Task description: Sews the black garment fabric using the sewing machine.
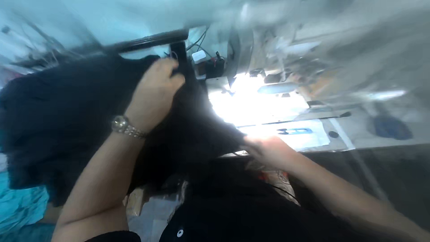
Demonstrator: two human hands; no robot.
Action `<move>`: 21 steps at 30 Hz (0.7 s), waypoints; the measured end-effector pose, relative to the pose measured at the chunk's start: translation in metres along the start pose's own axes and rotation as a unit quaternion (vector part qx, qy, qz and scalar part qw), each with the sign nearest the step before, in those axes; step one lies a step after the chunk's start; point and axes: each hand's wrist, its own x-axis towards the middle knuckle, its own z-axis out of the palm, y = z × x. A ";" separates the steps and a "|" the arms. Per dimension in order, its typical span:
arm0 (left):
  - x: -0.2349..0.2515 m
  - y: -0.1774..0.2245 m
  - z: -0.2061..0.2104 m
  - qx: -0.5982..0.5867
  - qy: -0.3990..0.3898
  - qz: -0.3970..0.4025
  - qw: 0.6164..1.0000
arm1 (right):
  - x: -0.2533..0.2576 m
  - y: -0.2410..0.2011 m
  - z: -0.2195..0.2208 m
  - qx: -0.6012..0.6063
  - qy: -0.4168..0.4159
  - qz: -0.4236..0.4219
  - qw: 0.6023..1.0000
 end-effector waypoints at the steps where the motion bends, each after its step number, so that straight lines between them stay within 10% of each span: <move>1: -0.004 0.005 0.019 -0.019 -0.068 0.006 0.997 | -0.007 0.007 -0.003 -0.005 -0.064 0.030 0.997; 4: -0.015 0.024 0.072 -0.093 -0.177 0.042 0.979 | -0.012 0.014 -0.004 -0.015 -0.174 0.095 0.980; 10: -0.029 0.038 0.074 -0.203 -0.178 0.054 0.961 | -0.004 0.007 0.012 0.001 -0.133 0.085 0.987; 17: -0.050 0.058 0.063 -0.134 -0.112 0.089 0.981 | 0.018 -0.022 0.054 0.042 0.242 -0.026 0.969; 21: -0.055 0.080 0.053 -0.134 -0.102 0.074 0.983 | 0.046 -0.047 0.066 0.028 0.297 -0.051 0.953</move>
